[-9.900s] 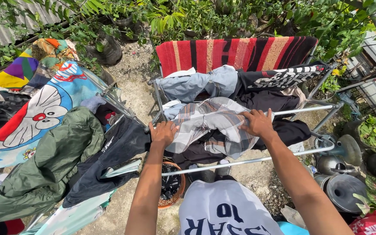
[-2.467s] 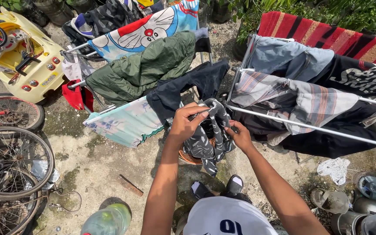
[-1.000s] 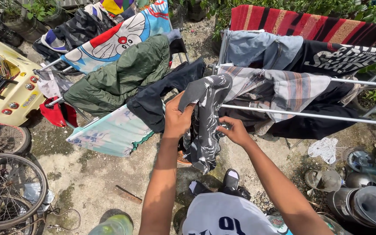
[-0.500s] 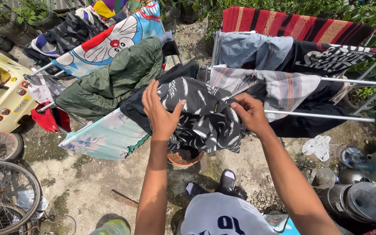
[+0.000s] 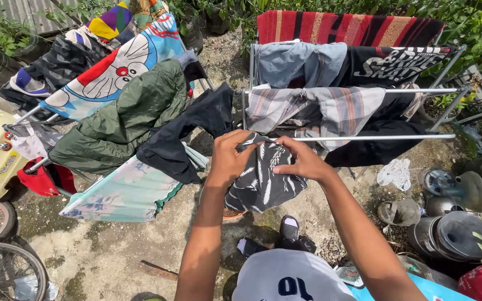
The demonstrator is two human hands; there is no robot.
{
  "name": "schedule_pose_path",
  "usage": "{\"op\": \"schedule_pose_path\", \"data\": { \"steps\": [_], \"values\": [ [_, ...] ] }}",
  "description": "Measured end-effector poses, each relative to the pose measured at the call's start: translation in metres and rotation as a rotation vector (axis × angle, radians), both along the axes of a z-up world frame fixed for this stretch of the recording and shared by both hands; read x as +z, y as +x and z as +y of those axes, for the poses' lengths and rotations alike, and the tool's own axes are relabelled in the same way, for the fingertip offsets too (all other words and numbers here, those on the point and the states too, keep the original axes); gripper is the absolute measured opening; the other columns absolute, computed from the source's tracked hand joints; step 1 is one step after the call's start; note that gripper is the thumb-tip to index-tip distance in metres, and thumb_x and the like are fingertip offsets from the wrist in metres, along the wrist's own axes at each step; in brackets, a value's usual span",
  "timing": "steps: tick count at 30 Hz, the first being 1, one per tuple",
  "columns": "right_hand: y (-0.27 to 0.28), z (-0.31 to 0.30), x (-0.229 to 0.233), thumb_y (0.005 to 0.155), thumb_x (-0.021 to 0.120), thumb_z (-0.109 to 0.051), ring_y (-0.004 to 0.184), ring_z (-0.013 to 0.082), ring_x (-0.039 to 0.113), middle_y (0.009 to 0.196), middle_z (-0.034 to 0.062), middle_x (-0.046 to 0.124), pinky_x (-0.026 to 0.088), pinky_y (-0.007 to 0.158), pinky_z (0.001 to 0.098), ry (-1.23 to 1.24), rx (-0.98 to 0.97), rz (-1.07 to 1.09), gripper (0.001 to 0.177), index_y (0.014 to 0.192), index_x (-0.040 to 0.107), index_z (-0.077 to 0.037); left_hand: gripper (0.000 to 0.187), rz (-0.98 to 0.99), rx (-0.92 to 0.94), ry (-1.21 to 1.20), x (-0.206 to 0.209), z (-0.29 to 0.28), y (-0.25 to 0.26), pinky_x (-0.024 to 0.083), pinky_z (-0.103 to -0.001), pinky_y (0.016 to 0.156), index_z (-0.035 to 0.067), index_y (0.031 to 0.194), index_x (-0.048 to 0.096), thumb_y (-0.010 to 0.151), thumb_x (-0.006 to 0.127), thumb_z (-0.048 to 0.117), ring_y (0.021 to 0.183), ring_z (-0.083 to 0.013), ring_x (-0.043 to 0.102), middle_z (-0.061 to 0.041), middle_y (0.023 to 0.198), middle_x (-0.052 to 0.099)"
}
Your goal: Hanging wet laundry items one by one onto a drying rack in an outdoor setting.
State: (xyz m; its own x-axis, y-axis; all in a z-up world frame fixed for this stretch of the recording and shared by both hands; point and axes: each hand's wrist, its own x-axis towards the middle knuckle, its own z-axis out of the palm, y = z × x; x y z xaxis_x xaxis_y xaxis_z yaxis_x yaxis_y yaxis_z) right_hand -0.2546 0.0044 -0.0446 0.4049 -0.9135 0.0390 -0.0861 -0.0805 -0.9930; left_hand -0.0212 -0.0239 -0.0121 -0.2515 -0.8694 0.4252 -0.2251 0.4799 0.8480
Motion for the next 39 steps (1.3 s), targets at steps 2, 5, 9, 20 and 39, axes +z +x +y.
{"op": "schedule_pose_path", "data": {
  "steps": [2, 5, 9, 20, 39],
  "values": [
    [-0.017, 0.01, -0.016, 0.071, 0.092, -0.002, 0.086, 0.0139, 0.064, 0.09, 0.0059, 0.076, 0.055, 0.08, 0.0331, 0.099, 0.024, 0.016, 0.042, 0.107, 0.07, -0.004, 0.006, 0.044, -0.012, -0.027, 0.013, -0.004, -0.012, 0.054, -0.034, 0.073, 0.02, 0.093, 0.08, 0.093, 0.078, 0.015, 0.075, -0.0265, 0.073, -0.002, 0.079, 0.075],
    [-0.045, 0.021, -0.039, 0.069, 0.094, -0.004, 0.078, 0.0114, 0.064, 0.081, 0.0026, 0.079, 0.055, 0.073, 0.0303, 0.235, 0.079, 0.039, 0.03, 0.094, 0.077, -0.007, 0.008, 0.107, 0.012, -0.075, 0.034, -0.007, -0.035, 0.053, -0.034, 0.068, 0.019, 0.093, 0.08, 0.096, 0.074, 0.014, 0.069, -0.0255, 0.069, -0.005, 0.075, 0.072],
    [-0.108, 0.027, -0.075, 0.068, 0.094, -0.006, 0.084, 0.0181, 0.065, 0.086, 0.0056, 0.082, 0.053, 0.083, 0.0391, 0.295, 0.117, 0.177, 0.026, 0.09, 0.081, -0.007, 0.011, 0.162, 0.121, -0.16, 0.051, -0.011, -0.068, 0.051, -0.033, 0.062, 0.016, 0.094, 0.08, 0.098, 0.072, 0.01, 0.065, -0.0227, 0.067, -0.008, 0.073, 0.07],
    [-0.367, 0.025, -0.019, 0.061, 0.1, -0.006, 0.073, 0.0209, 0.064, 0.079, 0.0106, 0.082, 0.051, 0.072, 0.037, 0.353, -0.222, 0.39, 0.034, 0.093, 0.086, -0.006, 0.009, 0.246, 0.354, -0.215, 0.031, -0.06, -0.216, 0.054, -0.038, 0.075, 0.008, 0.096, 0.077, 0.102, 0.071, 0.012, 0.074, -0.0203, 0.067, -0.01, 0.077, 0.071],
    [-0.555, -0.055, 0.087, 0.09, 0.079, 0.006, 0.091, 0.0117, 0.067, 0.101, 0.0048, 0.073, 0.057, 0.081, 0.0263, -0.025, -0.954, 0.482, 0.023, 0.106, 0.073, -0.009, 0.037, 0.098, 0.481, 0.161, -0.042, -0.171, -0.367, 0.037, -0.03, 0.072, 0.012, 0.079, 0.047, 0.103, 0.065, 0.033, 0.076, -0.0121, 0.033, 0.006, 0.075, 0.036]
  ]
}}
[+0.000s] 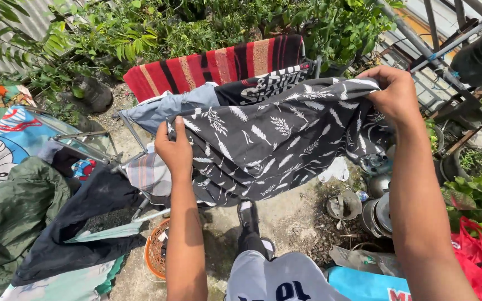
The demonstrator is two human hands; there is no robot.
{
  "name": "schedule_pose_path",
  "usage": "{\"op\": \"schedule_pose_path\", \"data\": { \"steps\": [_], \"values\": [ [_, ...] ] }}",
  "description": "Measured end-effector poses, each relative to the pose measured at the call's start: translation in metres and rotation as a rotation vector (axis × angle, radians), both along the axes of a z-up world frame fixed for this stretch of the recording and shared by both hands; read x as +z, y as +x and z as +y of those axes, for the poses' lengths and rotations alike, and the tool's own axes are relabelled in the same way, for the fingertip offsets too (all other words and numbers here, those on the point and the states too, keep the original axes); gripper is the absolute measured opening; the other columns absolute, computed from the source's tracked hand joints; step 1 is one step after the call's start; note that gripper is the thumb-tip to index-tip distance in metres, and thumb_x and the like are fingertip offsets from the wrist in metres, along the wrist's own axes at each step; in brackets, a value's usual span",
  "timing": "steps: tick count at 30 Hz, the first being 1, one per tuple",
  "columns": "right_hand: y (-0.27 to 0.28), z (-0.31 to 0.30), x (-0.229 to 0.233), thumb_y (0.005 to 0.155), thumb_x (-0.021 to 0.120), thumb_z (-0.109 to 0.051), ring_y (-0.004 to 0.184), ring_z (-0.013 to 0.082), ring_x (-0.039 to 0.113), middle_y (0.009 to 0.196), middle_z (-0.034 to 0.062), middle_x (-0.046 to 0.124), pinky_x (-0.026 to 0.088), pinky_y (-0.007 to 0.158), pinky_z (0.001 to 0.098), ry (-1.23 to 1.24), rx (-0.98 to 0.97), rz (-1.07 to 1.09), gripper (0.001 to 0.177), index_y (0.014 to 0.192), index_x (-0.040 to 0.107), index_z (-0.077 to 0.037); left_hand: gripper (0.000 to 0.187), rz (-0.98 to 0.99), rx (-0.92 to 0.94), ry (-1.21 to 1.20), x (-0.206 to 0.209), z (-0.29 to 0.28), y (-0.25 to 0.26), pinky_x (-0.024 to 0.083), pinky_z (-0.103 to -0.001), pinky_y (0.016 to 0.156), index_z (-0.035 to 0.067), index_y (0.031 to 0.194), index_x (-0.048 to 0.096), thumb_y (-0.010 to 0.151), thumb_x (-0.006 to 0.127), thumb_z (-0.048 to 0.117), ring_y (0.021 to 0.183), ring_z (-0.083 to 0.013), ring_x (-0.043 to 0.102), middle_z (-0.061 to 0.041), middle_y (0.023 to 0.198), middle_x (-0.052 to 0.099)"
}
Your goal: Hanging wet laundry items one by one onto a drying rack in an outdoor setting.
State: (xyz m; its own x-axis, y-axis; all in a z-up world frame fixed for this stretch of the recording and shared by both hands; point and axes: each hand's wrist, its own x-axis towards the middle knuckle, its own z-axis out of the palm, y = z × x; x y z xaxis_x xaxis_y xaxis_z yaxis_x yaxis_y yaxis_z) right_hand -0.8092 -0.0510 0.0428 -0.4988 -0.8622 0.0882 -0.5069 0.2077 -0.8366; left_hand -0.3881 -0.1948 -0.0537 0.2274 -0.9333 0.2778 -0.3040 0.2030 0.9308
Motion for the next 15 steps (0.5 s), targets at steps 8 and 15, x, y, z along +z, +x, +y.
{"op": "schedule_pose_path", "data": {
  "steps": [8, 15],
  "values": [
    [-0.016, -0.127, -0.035, 0.088, 0.08, 0.006, 0.092, 0.0088, 0.065, 0.105, 0.0027, 0.073, 0.054, 0.08, 0.0218, -0.077, 0.008, -0.04, 0.027, 0.107, 0.071, -0.01, 0.047, -0.126, 0.054, 0.191, -0.078, -0.104, -0.021, 0.033, -0.038, 0.067, 0.013, 0.076, 0.035, 0.101, 0.064, 0.04, 0.07, -0.0176, 0.029, 0.002, 0.072, 0.03],
    [-0.035, -0.203, -0.15, 0.077, 0.088, -0.003, 0.107, 0.0296, 0.07, 0.106, 0.0125, 0.075, 0.057, 0.091, 0.0398, 0.021, -0.023, 0.036, 0.042, 0.115, 0.075, -0.015, 0.047, -0.41, -0.101, 0.555, -0.197, -0.17, -0.047, 0.058, -0.049, 0.09, 0.004, 0.128, 0.066, 0.096, 0.069, 0.039, 0.112, -0.0403, 0.066, -0.02, 0.116, 0.071]
  ]
}}
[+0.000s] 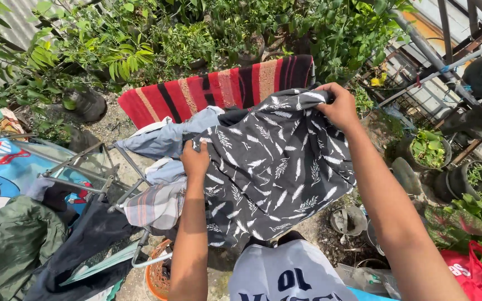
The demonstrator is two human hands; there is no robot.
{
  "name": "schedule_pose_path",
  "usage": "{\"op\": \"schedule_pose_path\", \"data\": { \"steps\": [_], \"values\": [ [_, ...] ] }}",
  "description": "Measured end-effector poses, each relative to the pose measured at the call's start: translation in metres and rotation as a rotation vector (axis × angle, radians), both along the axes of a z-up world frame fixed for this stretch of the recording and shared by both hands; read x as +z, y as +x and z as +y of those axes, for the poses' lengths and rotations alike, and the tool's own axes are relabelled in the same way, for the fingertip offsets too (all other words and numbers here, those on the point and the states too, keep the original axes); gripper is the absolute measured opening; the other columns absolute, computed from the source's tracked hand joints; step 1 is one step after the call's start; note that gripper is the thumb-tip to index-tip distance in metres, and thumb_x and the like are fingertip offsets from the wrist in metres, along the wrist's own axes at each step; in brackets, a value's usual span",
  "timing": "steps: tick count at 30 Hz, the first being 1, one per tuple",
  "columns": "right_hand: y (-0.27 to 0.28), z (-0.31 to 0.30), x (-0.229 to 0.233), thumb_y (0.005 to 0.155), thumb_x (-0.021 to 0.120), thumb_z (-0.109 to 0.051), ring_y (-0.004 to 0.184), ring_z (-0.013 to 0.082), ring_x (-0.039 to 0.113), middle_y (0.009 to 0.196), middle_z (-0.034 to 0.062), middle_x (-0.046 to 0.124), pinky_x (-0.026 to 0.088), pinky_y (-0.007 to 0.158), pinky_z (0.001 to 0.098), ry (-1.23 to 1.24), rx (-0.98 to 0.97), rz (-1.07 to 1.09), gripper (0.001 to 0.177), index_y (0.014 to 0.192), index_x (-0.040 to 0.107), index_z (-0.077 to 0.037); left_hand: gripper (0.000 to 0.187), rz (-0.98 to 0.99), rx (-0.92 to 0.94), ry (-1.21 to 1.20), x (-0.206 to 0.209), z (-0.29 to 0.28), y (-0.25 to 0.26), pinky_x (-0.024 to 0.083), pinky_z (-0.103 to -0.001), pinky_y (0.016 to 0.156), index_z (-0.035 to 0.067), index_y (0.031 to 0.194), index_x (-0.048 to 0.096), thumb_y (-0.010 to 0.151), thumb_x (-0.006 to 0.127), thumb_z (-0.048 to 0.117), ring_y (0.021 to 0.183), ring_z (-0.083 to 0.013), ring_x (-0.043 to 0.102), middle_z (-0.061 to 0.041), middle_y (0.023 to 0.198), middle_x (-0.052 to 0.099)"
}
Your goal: Hanging wet laundry items one by one onto a drying rack in an outdoor setting.
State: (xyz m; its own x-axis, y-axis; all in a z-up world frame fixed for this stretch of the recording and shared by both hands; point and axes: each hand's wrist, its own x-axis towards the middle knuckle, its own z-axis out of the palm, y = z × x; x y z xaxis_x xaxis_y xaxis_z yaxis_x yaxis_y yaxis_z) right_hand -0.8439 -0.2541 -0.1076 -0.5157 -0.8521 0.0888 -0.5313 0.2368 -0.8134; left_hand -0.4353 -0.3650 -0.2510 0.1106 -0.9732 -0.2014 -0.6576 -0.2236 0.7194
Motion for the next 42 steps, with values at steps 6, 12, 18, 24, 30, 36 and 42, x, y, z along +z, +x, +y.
{"op": "schedule_pose_path", "data": {
  "steps": [6, 12, 18, 24, 30, 36, 42],
  "values": [
    [0.002, 0.005, -0.041, 0.078, 0.084, -0.002, 0.138, 0.0517, 0.042, 0.145, 0.0305, 0.053, 0.053, 0.106, 0.0484, 0.264, 0.124, -0.176, 0.073, 0.145, 0.054, -0.004, 0.073, 0.126, -0.151, 0.189, 0.031, 0.015, -0.021, 0.052, -0.055, 0.106, -0.001, 0.152, 0.04, 0.099, 0.068, 0.039, 0.132, -0.0468, 0.056, -0.034, 0.138, 0.057],
    [-0.037, 0.046, -0.073, 0.092, 0.075, -0.041, 0.134, 0.0259, 0.054, 0.132, 0.001, 0.065, 0.046, 0.105, 0.0477, 0.351, 0.069, 0.467, 0.039, 0.129, 0.068, -0.029, 0.057, -0.192, -0.589, 0.286, 0.003, 0.039, -0.023, 0.039, -0.051, 0.118, 0.035, 0.146, 0.059, 0.102, 0.047, 0.07, 0.142, -0.0308, 0.051, -0.01, 0.147, 0.058],
    [-0.061, 0.115, -0.06, 0.083, 0.076, -0.06, 0.141, 0.0455, 0.043, 0.153, 0.0187, 0.04, 0.043, 0.106, 0.064, 0.615, -0.249, 0.173, 0.089, 0.151, 0.036, -0.019, 0.073, -0.317, -0.583, 0.441, 0.007, 0.045, -0.044, 0.039, -0.052, 0.112, 0.039, 0.127, 0.072, 0.096, 0.026, 0.086, 0.13, -0.0307, 0.062, -0.002, 0.132, 0.072],
    [-0.103, 0.143, -0.142, 0.076, 0.087, -0.047, 0.118, 0.0449, 0.066, 0.111, 0.0197, 0.077, 0.054, 0.096, 0.0522, 0.695, -0.058, 0.009, 0.059, 0.123, 0.072, -0.015, 0.07, -0.382, -0.464, 0.391, -0.002, 0.053, -0.061, 0.039, -0.048, 0.107, 0.034, 0.13, 0.071, 0.098, 0.027, 0.078, 0.125, -0.0302, 0.065, -0.005, 0.129, 0.073],
    [-0.116, 0.107, -0.136, 0.086, 0.083, -0.036, 0.085, 0.0396, 0.07, 0.078, 0.0188, 0.07, 0.052, 0.076, 0.0457, 0.403, -0.13, 0.021, 0.032, 0.09, 0.072, -0.006, 0.049, -0.254, -0.301, 0.201, -0.021, 0.056, -0.056, 0.049, -0.049, 0.102, 0.027, 0.119, 0.077, 0.099, 0.051, 0.063, 0.119, -0.0332, 0.066, -0.009, 0.119, 0.074],
    [-0.096, 0.034, -0.058, 0.084, 0.09, -0.031, 0.096, 0.0322, 0.072, 0.092, 0.0102, 0.075, 0.053, 0.08, 0.0395, 0.14, -0.168, 0.01, 0.031, 0.108, 0.076, -0.017, 0.058, -0.209, -0.228, 0.186, 0.004, 0.072, -0.066, 0.041, -0.049, 0.113, 0.023, 0.143, 0.06, 0.101, 0.051, 0.062, 0.134, -0.0286, 0.054, -0.009, 0.137, 0.065],
    [-0.047, 0.04, -0.001, 0.085, 0.082, -0.01, 0.131, 0.0513, 0.053, 0.143, 0.0285, 0.048, 0.044, 0.108, 0.0616, 0.453, 0.024, 0.125, 0.094, 0.158, 0.025, -0.02, 0.065, -0.117, -0.242, 0.124, 0.046, 0.088, -0.075, 0.03, -0.056, 0.123, 0.001, 0.155, 0.043, 0.107, 0.048, 0.044, 0.146, -0.0406, 0.042, -0.026, 0.151, 0.052]
  ]
}}
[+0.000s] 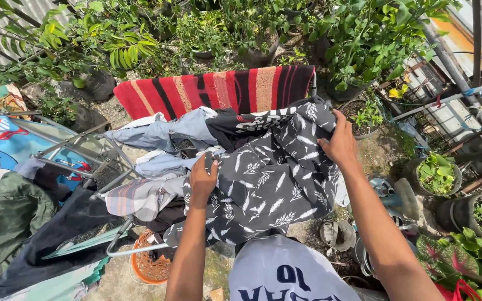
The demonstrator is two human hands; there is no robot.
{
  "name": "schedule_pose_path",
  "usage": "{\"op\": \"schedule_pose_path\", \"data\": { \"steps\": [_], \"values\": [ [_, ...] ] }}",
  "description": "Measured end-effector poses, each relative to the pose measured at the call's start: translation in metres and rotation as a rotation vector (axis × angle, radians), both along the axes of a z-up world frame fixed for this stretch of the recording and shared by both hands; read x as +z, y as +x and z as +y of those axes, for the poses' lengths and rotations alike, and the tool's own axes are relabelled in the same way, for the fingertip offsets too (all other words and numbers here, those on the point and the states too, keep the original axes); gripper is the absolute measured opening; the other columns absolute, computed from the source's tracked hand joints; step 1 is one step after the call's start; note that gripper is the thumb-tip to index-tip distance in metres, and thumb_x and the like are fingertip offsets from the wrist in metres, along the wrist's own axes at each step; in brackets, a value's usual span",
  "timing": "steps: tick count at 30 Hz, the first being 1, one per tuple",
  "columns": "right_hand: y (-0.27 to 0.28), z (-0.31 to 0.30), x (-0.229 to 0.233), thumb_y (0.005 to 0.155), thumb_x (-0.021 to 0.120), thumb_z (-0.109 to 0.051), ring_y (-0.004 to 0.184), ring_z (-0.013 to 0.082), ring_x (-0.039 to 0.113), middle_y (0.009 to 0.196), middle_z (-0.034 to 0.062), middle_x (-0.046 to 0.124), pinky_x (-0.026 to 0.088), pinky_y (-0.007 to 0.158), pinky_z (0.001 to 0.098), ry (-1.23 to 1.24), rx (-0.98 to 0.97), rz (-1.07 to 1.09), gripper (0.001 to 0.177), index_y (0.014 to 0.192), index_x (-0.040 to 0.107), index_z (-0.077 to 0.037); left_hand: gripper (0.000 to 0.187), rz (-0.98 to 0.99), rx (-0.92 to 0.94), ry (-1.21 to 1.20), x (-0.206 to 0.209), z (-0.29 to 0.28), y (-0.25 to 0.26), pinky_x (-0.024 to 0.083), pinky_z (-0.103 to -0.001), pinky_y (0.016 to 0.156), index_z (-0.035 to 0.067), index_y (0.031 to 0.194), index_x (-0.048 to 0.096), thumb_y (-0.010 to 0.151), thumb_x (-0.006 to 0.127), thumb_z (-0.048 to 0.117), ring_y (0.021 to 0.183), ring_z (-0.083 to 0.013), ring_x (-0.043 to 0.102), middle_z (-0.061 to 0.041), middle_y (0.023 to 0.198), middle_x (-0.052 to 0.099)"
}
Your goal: Hanging wet laundry items one by one onto a drying rack in an outdoor setting.
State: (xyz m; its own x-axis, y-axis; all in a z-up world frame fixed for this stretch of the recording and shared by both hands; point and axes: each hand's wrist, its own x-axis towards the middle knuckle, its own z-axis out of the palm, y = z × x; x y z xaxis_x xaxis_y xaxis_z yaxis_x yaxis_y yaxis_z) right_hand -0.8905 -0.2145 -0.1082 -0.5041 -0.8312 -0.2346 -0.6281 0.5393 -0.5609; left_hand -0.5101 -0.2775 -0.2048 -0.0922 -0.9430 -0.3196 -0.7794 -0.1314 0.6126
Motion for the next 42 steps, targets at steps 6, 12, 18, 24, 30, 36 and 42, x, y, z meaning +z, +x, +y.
{"op": "schedule_pose_path", "data": {
  "steps": [6, 12, 18, 24, 30, 36, 42],
  "values": [
    [-0.022, 0.028, -0.137, 0.097, 0.059, -0.042, 0.104, 0.0311, 0.073, 0.099, 0.0086, 0.077, 0.058, 0.09, 0.045, 0.121, 0.486, 0.504, 0.031, 0.114, 0.071, -0.019, 0.055, -0.208, -0.128, 0.066, -0.078, -0.002, 0.018, 0.017, -0.051, 0.126, 0.036, 0.145, 0.06, 0.107, 0.035, 0.067, 0.144, -0.0189, 0.048, 0.006, 0.157, 0.052],
    [-0.021, 0.03, -0.098, 0.09, 0.075, -0.048, 0.138, 0.0351, 0.051, 0.143, 0.0139, 0.056, 0.043, 0.114, 0.0504, -0.082, 0.16, -0.017, 0.072, 0.149, 0.052, -0.015, 0.044, 0.142, 0.052, -0.187, -0.029, 0.012, 0.014, 0.036, -0.05, 0.119, 0.009, 0.143, 0.062, 0.106, 0.059, 0.033, 0.137, -0.033, 0.054, -0.017, 0.141, 0.062],
    [-0.035, 0.084, -0.108, 0.076, 0.084, -0.059, 0.144, 0.045, 0.041, 0.159, 0.0306, 0.036, 0.033, 0.12, 0.0587, 0.142, -0.089, -0.343, 0.128, 0.164, 0.012, -0.002, 0.029, -0.166, 0.291, -0.657, -0.09, 0.024, 0.084, 0.05, -0.043, 0.093, 0.016, 0.105, 0.068, 0.092, 0.08, 0.039, 0.102, -0.0288, 0.061, -0.003, 0.101, 0.059],
    [-0.061, 0.128, -0.176, 0.087, 0.078, -0.017, 0.071, 0.0219, 0.076, 0.083, 0.0159, 0.079, 0.053, 0.054, 0.0247, 0.235, -0.048, -0.646, 0.029, 0.111, 0.075, -0.001, 0.093, -0.428, 0.274, 0.217, -0.095, 0.047, 0.118, 0.058, -0.057, 0.085, 0.011, 0.102, 0.074, 0.074, 0.054, 0.098, 0.104, -0.0447, 0.073, -0.022, 0.105, 0.075],
    [0.002, 0.101, -0.097, 0.091, 0.073, -0.037, 0.112, 0.03, 0.075, 0.106, 0.0088, 0.083, 0.055, 0.097, 0.0412, 0.343, 0.3, -0.348, 0.028, 0.114, 0.082, -0.024, 0.082, -0.427, -0.056, 0.545, -0.026, 0.074, 0.066, 0.057, -0.054, 0.084, 0.003, 0.106, 0.081, 0.085, 0.055, 0.079, 0.108, -0.0452, 0.072, -0.024, 0.11, 0.076],
    [0.062, 0.075, -0.052, 0.096, 0.05, -0.066, 0.151, 0.0362, 0.035, 0.162, 0.0039, 0.043, 0.026, 0.127, 0.0547, 0.517, 0.592, -0.282, 0.075, 0.156, 0.044, -0.02, 0.069, -0.503, -0.385, 0.578, 0.006, 0.088, 0.001, 0.06, -0.052, 0.086, 0.001, 0.116, 0.075, 0.092, 0.062, 0.064, 0.113, -0.0413, 0.072, -0.023, 0.116, 0.074],
    [0.071, 0.05, -0.135, 0.094, 0.017, -0.088, 0.157, 0.0258, 0.023, 0.168, 0.0036, 0.033, 0.007, 0.131, 0.0491, 0.629, 0.613, -0.066, 0.096, 0.163, 0.028, -0.022, 0.064, -0.526, -0.404, 0.511, -0.006, 0.103, -0.03, 0.062, -0.051, 0.08, -0.003, 0.108, 0.077, 0.091, 0.066, 0.057, 0.107, -0.0431, 0.073, -0.024, 0.108, 0.075]
  ]
}}
